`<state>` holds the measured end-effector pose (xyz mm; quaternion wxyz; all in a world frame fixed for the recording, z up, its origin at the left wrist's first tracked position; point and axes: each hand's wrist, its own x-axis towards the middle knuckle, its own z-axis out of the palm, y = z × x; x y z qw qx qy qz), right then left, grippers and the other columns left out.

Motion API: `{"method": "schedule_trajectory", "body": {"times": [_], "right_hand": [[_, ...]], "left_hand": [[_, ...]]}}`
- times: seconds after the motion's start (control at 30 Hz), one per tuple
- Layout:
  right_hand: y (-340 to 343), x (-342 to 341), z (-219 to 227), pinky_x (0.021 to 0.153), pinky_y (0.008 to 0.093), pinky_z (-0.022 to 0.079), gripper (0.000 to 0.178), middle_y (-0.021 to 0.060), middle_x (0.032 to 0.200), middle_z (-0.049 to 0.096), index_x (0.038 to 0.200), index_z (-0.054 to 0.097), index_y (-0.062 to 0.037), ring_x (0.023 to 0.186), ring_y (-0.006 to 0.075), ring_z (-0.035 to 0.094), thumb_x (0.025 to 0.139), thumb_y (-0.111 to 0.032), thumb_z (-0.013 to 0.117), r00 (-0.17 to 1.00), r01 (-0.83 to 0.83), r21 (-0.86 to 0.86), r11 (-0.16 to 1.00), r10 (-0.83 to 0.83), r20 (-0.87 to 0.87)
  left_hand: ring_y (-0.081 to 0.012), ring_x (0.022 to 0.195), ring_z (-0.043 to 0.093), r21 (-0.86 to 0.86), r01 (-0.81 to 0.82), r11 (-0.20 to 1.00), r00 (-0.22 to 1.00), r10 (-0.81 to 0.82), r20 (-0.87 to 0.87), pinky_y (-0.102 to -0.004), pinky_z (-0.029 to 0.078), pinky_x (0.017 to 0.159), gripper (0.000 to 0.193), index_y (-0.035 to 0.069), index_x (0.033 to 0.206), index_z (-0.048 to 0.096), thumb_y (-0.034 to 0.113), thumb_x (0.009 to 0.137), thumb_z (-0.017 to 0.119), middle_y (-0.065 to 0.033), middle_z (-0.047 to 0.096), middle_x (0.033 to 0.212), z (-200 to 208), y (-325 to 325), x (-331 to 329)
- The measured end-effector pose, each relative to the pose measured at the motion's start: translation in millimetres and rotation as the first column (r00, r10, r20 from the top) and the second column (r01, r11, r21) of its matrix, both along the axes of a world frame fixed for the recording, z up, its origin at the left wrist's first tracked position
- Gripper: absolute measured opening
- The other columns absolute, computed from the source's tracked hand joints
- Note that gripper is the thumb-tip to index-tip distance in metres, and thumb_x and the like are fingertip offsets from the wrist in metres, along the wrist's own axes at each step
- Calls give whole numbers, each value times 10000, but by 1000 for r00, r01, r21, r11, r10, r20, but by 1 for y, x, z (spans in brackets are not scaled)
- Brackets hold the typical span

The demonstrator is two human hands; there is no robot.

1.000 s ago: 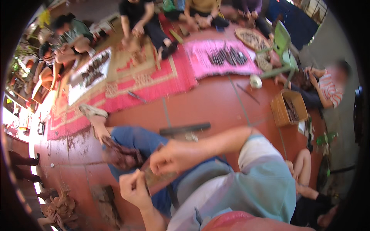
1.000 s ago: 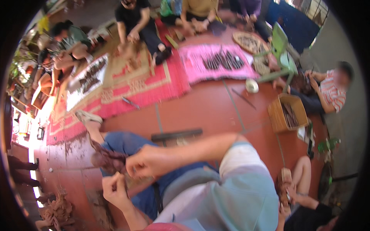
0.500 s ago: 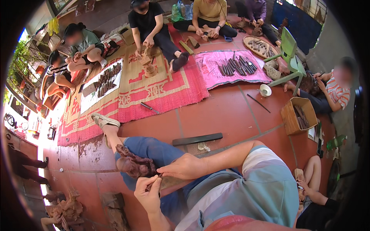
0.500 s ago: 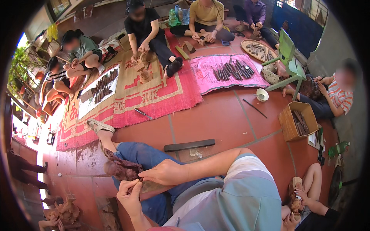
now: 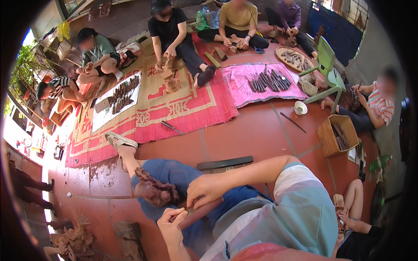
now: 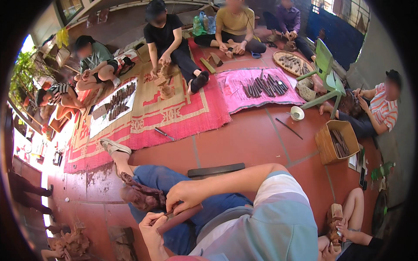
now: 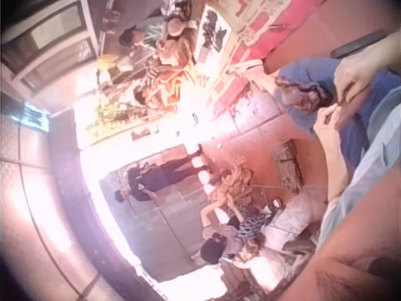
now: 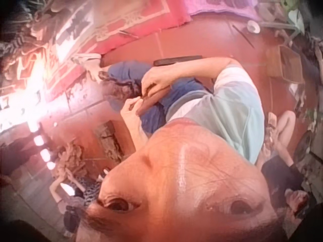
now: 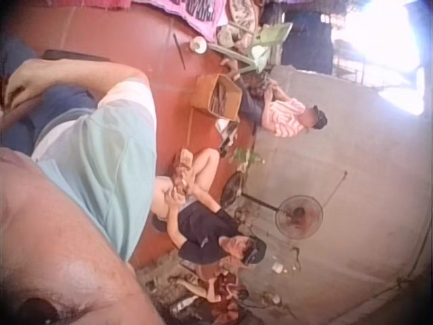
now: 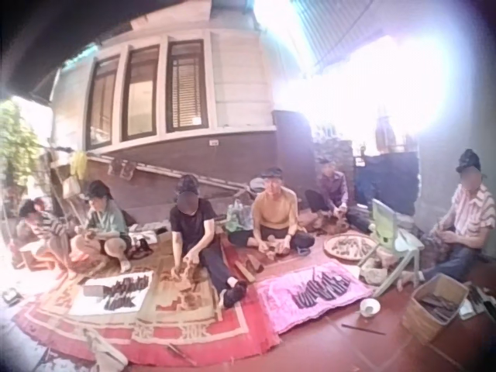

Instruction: The person sits on the floor and carves a piece of wood using a small tool. They hold the wood in their left hand and use the tool in their right hand to shape it. The person occasionally rotates the wood to work on different sides.

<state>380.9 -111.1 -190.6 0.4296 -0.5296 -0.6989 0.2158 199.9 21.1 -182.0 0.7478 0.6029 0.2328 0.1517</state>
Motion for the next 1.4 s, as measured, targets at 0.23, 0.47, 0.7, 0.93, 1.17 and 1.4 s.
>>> {"method": "schedule_trajectory", "body": {"times": [0.23,0.47,0.7,0.93,1.17,1.4], "right_hand": [[-9,-1,-6,685,348,469,192,93,838,579,996,634,-53,799,259,582,817,-118,613,995,48,0,999,-48,-86],[-16,1,-11,675,346,460,140,97,815,564,927,638,-44,786,265,577,801,-99,616,993,105,18,994,-103,-64],[-20,-3,-10,670,332,465,189,94,849,584,980,635,-44,786,239,578,819,-144,640,985,33,-175,984,-62,-160],[-4,-16,-22,625,326,473,157,103,812,587,916,658,-55,729,262,588,770,-112,669,993,118,-15,993,-118,-19],[2,-27,-11,608,282,480,132,89,757,610,890,672,-50,698,203,603,783,-127,676,972,120,-220,968,-160,-175],[-11,-21,-33,672,343,485,141,112,851,625,871,617,-37,778,252,624,821,-168,607,968,89,-87,992,-107,-228]], "left_hand": [[-87,679,566,-157,-28,987,999,21,-44,-180,434,606,174,-29,847,657,-91,692,705,-31,577,746,-14,5,-1],[-80,685,586,-201,13,980,1000,-18,-22,-191,464,626,164,-10,854,648,-70,713,704,-31,622,782,-32,-1,-2],[-91,729,595,-32,-23,999,996,20,-90,-196,464,655,170,-11,845,656,-70,697,714,-24,615,774,-36,-16,-6],[-126,814,619,-212,-64,975,989,34,-144,-228,482,710,197,4,948,625,15,763,693,-82,654,903,-29,-10,-9],[-144,831,626,-284,24,959,999,-30,-19,-244,494,729,174,5,923,626,19,763,693,-83,653,885,-47,0,-19],[-148,769,608,-271,-35,962,994,5,-110,-260,488,697,178,20,892,604,19,741,698,-84,635,852,-48,-13,-16]]}}
